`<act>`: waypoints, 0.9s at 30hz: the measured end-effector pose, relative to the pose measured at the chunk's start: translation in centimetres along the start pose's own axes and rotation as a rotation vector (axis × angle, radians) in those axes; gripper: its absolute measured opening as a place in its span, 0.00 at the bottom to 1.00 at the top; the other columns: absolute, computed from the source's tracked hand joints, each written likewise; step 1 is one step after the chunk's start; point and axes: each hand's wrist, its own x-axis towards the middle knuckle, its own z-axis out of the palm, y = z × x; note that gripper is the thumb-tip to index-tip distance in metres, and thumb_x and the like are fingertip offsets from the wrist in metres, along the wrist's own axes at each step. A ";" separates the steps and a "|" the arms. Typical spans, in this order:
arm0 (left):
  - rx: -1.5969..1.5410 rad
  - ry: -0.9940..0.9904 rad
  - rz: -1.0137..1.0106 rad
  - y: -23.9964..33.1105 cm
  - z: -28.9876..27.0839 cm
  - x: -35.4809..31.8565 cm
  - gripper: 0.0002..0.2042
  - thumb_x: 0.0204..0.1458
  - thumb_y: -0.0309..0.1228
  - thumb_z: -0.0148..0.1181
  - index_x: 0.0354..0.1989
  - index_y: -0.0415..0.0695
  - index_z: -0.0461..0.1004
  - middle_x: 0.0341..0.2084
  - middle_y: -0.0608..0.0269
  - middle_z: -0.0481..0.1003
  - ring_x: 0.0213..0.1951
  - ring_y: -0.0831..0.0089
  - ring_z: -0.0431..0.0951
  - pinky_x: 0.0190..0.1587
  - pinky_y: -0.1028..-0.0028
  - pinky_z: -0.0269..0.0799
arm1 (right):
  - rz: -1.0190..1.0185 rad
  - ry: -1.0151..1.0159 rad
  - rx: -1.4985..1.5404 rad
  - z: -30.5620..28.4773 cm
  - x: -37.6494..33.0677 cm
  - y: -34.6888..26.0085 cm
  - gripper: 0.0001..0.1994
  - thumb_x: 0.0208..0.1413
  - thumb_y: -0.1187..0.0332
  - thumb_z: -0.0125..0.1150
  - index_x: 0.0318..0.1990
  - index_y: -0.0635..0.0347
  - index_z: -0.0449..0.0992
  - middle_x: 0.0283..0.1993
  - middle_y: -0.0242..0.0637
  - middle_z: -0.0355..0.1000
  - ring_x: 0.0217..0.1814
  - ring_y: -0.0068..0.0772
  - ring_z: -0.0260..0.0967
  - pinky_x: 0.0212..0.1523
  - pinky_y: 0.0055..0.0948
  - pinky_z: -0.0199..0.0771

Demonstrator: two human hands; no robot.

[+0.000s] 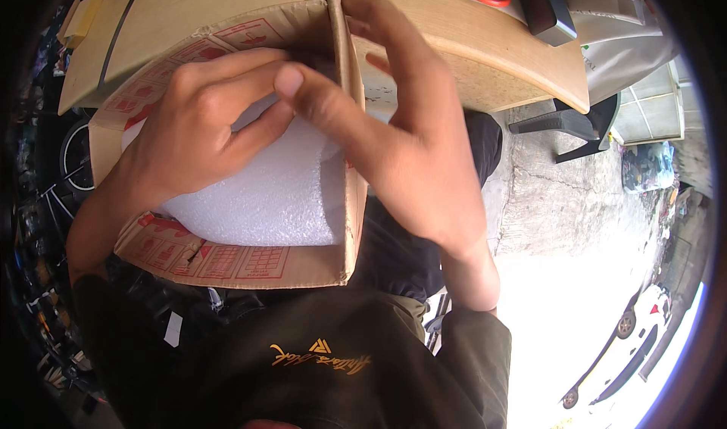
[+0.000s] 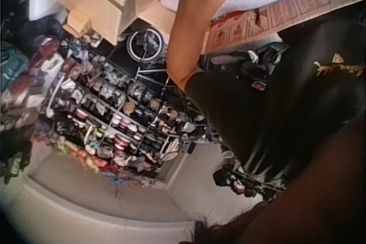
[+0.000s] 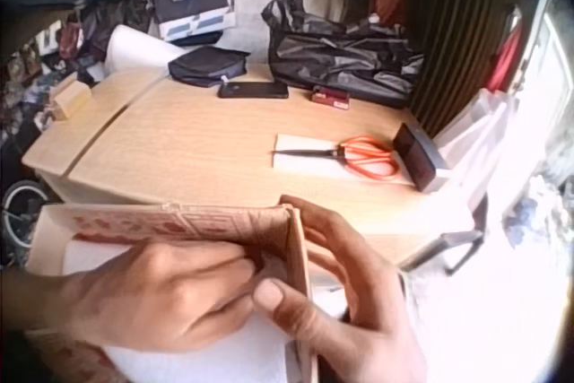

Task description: The person uses scissors to cut into a cardboard box and then removes white foam packing peanuts and a large piece of white foam from inside the box.

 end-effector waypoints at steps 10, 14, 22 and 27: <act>0.295 -0.190 0.260 -1.2 0.2 -2.1 0.12 0.54 0.28 0.65 0.46 0.37 0.79 0.52 0.49 0.74 0.55 0.52 0.72 0.56 0.59 0.72 | -0.008 0.153 0.200 3.1 -2.7 2.0 0.51 0.39 0.55 0.56 0.74 0.74 0.53 0.76 0.53 0.54 0.79 0.43 0.51 0.78 0.35 0.42; 0.275 -0.254 0.138 -0.5 -0.6 -0.9 0.14 0.50 0.27 0.68 0.45 0.37 0.80 0.43 0.49 0.78 0.47 0.53 0.79 0.52 0.60 0.77 | -0.036 0.147 0.232 3.2 -2.7 2.2 0.51 0.40 0.52 0.56 0.74 0.73 0.53 0.76 0.52 0.56 0.79 0.41 0.52 0.77 0.35 0.42; -0.111 -0.143 0.264 2.5 -2.2 -1.7 0.20 0.48 0.30 0.71 0.47 0.30 0.79 0.48 0.41 0.78 0.52 0.48 0.80 0.55 0.54 0.78 | -0.099 0.143 0.399 3.0 -2.2 3.5 0.44 0.44 0.62 0.55 0.71 0.76 0.57 0.75 0.55 0.56 0.77 0.45 0.54 0.74 0.35 0.47; -0.180 -0.209 0.260 2.3 -1.0 -1.4 0.20 0.50 0.32 0.68 0.48 0.29 0.77 0.49 0.41 0.76 0.53 0.47 0.77 0.58 0.54 0.75 | -0.068 0.139 0.405 3.1 -2.2 3.3 0.44 0.45 0.62 0.55 0.72 0.74 0.56 0.73 0.54 0.57 0.76 0.44 0.54 0.74 0.35 0.46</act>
